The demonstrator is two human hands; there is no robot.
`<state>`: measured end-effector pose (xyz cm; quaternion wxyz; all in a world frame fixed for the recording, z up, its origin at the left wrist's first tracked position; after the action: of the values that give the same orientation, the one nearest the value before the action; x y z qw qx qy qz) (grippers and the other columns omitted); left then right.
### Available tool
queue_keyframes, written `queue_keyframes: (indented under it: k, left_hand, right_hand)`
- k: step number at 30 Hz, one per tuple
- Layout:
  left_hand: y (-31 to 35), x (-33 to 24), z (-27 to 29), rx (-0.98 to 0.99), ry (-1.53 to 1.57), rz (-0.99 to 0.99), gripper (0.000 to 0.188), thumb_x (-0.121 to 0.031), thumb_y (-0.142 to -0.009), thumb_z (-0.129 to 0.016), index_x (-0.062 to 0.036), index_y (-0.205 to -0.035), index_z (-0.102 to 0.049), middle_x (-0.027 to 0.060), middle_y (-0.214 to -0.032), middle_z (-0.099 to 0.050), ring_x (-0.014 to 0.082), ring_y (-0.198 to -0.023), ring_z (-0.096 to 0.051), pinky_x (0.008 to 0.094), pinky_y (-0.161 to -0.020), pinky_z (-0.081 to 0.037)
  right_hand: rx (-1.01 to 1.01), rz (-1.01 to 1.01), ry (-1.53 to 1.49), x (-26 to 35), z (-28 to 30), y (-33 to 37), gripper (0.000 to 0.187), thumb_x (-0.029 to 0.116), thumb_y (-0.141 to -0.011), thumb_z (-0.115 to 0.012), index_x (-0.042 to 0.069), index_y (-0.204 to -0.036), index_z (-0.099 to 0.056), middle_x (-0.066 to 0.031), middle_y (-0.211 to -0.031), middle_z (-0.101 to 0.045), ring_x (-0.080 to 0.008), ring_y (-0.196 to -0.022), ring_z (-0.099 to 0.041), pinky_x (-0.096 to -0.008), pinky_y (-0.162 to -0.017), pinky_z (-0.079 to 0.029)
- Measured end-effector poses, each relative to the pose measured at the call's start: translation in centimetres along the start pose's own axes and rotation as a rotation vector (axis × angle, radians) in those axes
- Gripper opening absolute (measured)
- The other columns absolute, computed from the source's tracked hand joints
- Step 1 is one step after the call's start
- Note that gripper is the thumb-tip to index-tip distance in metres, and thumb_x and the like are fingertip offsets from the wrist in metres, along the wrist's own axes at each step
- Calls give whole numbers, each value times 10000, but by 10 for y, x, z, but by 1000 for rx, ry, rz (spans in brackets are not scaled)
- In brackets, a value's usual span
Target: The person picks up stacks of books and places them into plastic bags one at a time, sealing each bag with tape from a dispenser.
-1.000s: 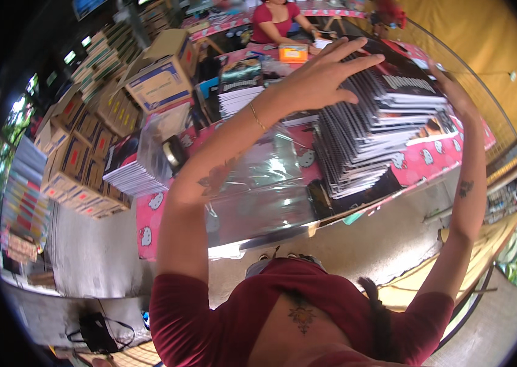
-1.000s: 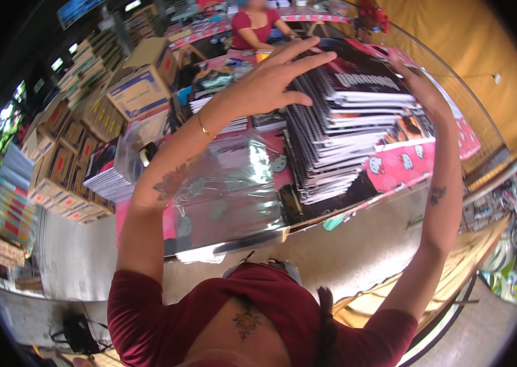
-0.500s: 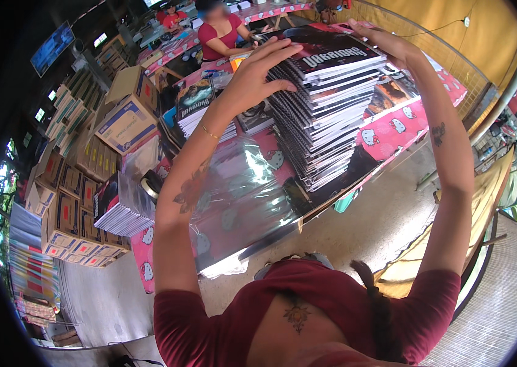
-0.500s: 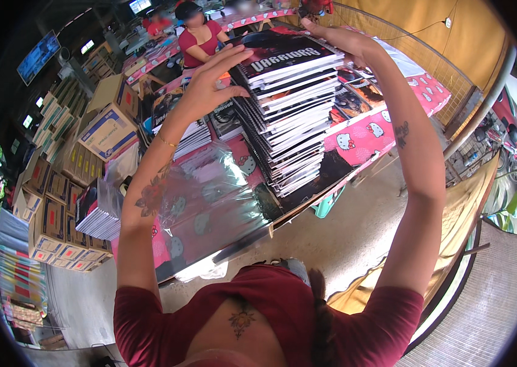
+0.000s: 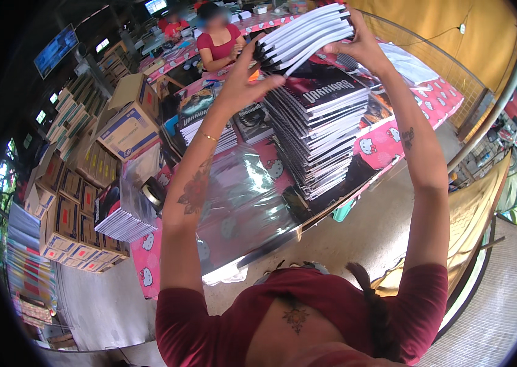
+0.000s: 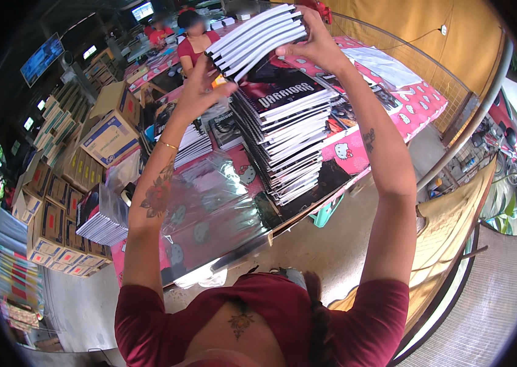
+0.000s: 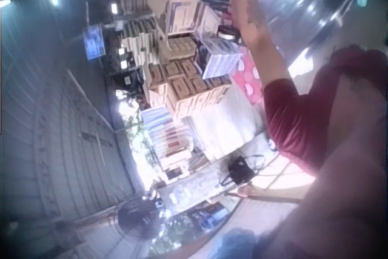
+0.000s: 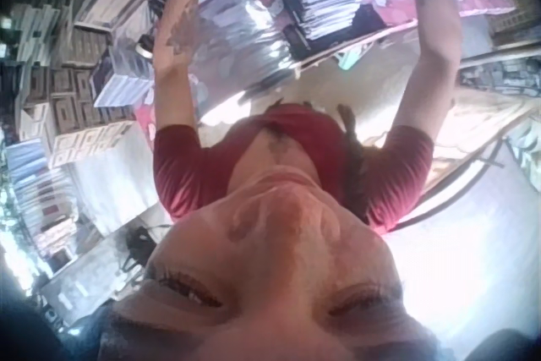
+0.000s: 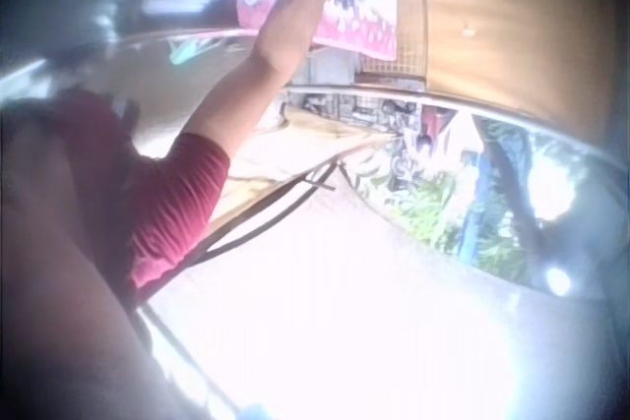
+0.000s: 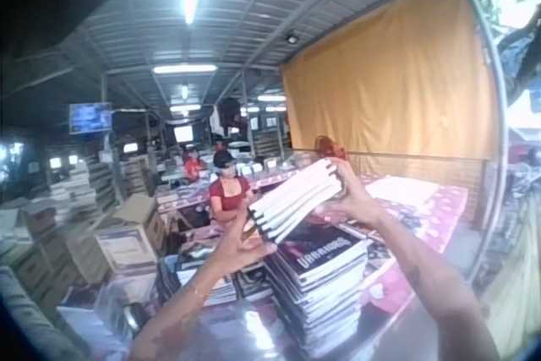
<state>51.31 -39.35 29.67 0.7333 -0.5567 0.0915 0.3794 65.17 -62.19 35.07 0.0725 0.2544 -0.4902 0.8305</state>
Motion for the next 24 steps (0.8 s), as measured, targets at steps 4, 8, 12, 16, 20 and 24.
queue_keyframes:
  k: [4, 8, 12, 16, 20, 24]
  left_hand:
    - [-3, -21, 13, -183, -288, -90, 818, -324, -762, -851, 21, -1298, -337, 223, -1213, -615, 294, -1158, -607, 389, -963, -475]
    - [10, -57, 61, -374, -385, -202, 662, -228, -777, -805, 44, -1282, -474, 154, -1116, -661, 266, -978, -662, 340, -894, -500]
    - [81, -92, 138, -529, -30, 143, 98, 28, -779, -648, -24, -757, -568, -37, -638, -528, 48, -519, -457, 230, -466, -352]
    - [221, -123, 177, -700, 282, 227, 454, 92, -756, -562, 19, -1198, -490, 75, -927, -647, 146, -759, -643, 282, -678, -525]
    - [407, -116, 208, -765, 72, 588, 576, 107, -686, -603, 4, -1238, -480, 74, -909, -635, 164, -768, -639, 287, -671, -524]
    - [548, -119, 234, -880, 53, 870, 641, 132, -647, -631, -4, -1256, -482, 87, -942, -650, 170, -786, -641, 295, -686, -526]
  right_hand:
    - [-18, 49, -109, 53, -24, -25, 833, 71, -732, -862, 37, -1397, -362, -91, -1267, -510, -189, -1194, -508, -321, -981, -459]
    - [4, -19, -308, 113, -62, -43, 768, 37, -754, -832, 41, -1371, -373, -89, -1219, -525, -175, -1127, -536, -303, -921, -487]
    - [-9, 176, -584, 191, -141, -29, 830, 1, -735, -820, 29, -1405, -330, -83, -1226, -545, -177, -1150, -533, -327, -991, -452]
    - [-81, 97, -295, 200, -255, 28, 935, 279, -653, -920, 20, -1397, -417, -138, -1252, -578, -206, -1177, -523, -343, -1051, -383]
    - [118, -211, -857, 182, -425, 127, 889, 236, -642, -929, -3, -1341, -434, -111, -1186, -603, -204, -1138, -562, -346, -1028, -412]
    - [344, -376, -1043, 178, -575, 216, 924, 237, -654, -929, 13, -1383, -409, -104, -1208, -594, -197, -1154, -552, -338, -1011, -422]
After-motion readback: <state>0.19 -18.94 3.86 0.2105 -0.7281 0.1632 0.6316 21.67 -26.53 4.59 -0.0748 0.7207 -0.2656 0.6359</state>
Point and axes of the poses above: each hand's wrist, its own y-axis away from the middle knuckle, its own z-axis out of the back of the hand, x = y × z, the point moved 6 cm from there along -y, towards the middle knuckle
